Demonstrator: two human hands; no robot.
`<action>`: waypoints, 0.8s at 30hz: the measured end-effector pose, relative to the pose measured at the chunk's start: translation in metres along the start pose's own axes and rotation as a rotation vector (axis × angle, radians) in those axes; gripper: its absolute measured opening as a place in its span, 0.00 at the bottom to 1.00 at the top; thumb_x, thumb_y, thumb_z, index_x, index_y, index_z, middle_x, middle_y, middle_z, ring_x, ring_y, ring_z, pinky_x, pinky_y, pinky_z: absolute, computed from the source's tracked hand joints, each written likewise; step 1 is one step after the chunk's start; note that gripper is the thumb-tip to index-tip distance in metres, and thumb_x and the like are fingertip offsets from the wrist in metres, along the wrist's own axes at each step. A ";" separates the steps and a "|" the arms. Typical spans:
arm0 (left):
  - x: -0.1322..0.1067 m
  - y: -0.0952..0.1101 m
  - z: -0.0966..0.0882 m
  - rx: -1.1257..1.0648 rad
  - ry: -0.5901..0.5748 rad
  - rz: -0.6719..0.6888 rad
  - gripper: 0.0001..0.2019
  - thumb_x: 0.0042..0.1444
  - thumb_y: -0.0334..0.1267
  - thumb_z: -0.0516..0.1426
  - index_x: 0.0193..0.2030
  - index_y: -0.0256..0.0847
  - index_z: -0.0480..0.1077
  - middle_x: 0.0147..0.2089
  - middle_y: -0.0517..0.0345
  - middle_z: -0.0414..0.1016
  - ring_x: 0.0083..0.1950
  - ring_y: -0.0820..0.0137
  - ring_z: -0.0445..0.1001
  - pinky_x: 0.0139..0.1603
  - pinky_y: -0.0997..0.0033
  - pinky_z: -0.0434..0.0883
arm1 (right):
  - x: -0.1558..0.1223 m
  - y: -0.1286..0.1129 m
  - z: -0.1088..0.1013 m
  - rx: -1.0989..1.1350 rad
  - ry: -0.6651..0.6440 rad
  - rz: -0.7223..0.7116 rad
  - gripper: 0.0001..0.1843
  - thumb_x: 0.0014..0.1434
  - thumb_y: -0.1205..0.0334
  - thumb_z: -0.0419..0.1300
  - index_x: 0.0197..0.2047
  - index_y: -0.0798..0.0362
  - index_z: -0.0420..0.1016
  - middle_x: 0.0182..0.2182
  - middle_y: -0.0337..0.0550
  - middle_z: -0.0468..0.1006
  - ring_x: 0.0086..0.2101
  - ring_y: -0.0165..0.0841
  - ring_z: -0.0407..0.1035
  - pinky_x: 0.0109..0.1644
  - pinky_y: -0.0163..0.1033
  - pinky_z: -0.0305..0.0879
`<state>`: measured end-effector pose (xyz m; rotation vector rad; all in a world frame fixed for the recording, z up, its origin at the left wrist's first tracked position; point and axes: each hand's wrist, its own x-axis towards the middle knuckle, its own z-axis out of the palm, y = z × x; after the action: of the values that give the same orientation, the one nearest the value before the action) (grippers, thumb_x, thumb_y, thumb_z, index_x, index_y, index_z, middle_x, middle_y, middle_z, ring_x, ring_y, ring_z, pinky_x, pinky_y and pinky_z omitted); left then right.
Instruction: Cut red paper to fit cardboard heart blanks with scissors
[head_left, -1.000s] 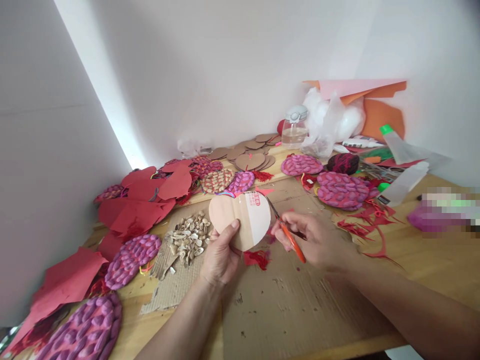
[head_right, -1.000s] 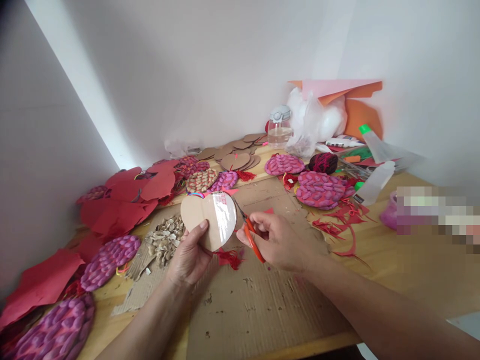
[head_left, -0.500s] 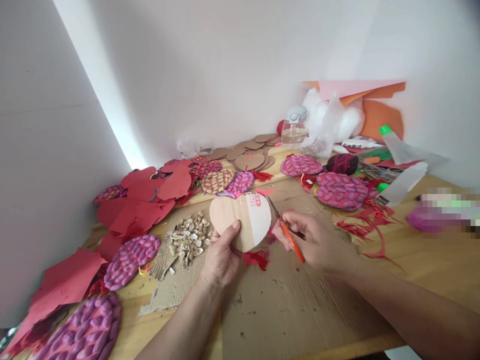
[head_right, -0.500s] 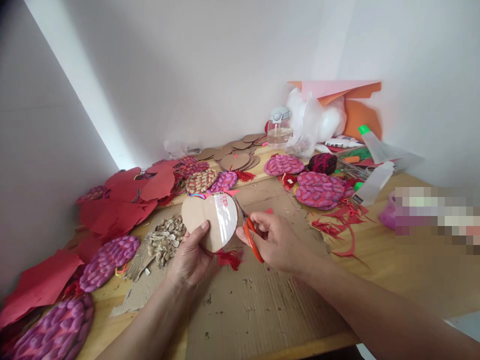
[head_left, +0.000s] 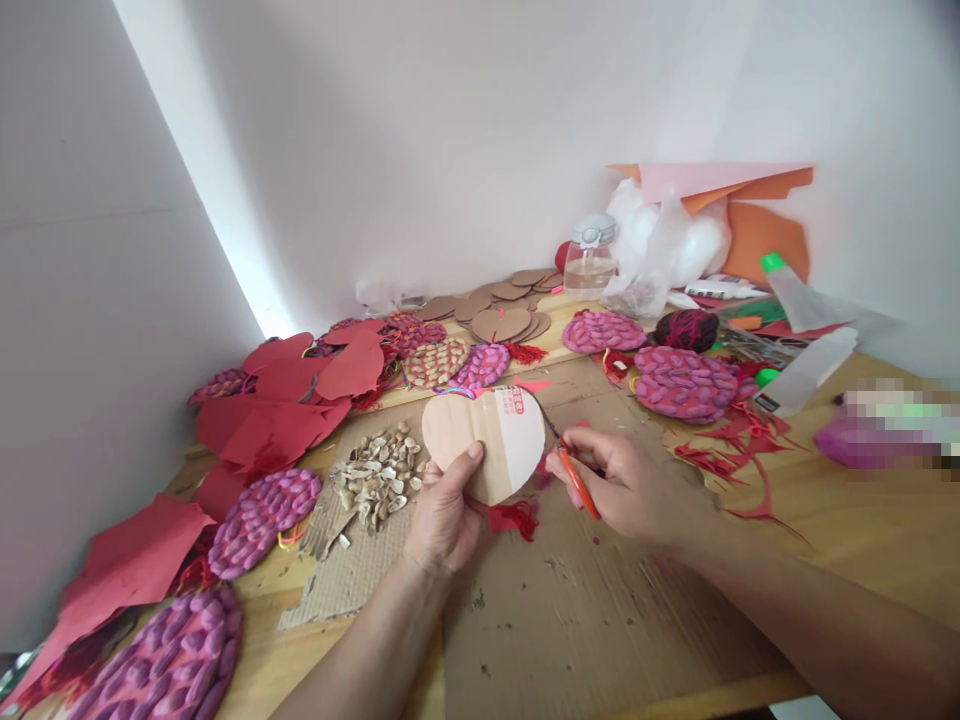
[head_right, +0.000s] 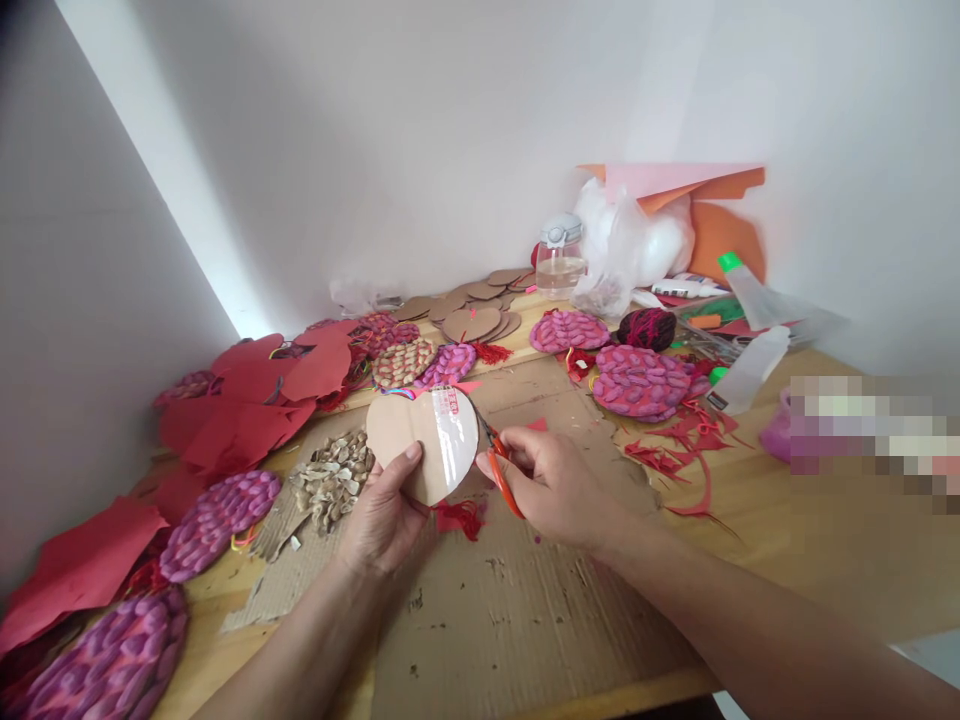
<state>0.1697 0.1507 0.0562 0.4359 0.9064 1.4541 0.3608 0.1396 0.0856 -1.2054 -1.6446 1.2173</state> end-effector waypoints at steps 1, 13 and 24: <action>0.000 0.000 -0.001 0.003 -0.003 0.003 0.29 0.49 0.29 0.68 0.59 0.40 0.71 0.53 0.46 0.81 0.45 0.63 0.82 0.44 0.67 0.81 | 0.000 0.000 -0.001 -0.011 0.002 0.004 0.21 0.62 0.50 0.62 0.25 0.51 0.60 0.19 0.31 0.62 0.22 0.26 0.53 0.26 0.36 0.46; 0.009 0.015 -0.007 0.069 -0.029 0.071 0.36 0.43 0.29 0.71 0.61 0.45 0.70 0.48 0.52 0.83 0.43 0.63 0.83 0.44 0.67 0.80 | 0.004 0.005 -0.008 0.043 -0.124 -0.028 0.20 0.62 0.54 0.60 0.25 0.50 0.56 0.24 0.34 0.64 0.26 0.28 0.56 0.29 0.38 0.46; 0.006 0.011 -0.003 0.057 -0.030 0.053 0.33 0.45 0.28 0.70 0.59 0.44 0.70 0.46 0.52 0.84 0.41 0.65 0.83 0.42 0.70 0.80 | 0.004 0.012 -0.007 0.010 -0.094 -0.057 0.20 0.63 0.52 0.58 0.25 0.49 0.56 0.23 0.35 0.65 0.25 0.29 0.58 0.30 0.38 0.51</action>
<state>0.1590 0.1565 0.0612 0.5266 0.9204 1.4691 0.3692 0.1464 0.0762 -1.1024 -1.7274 1.2623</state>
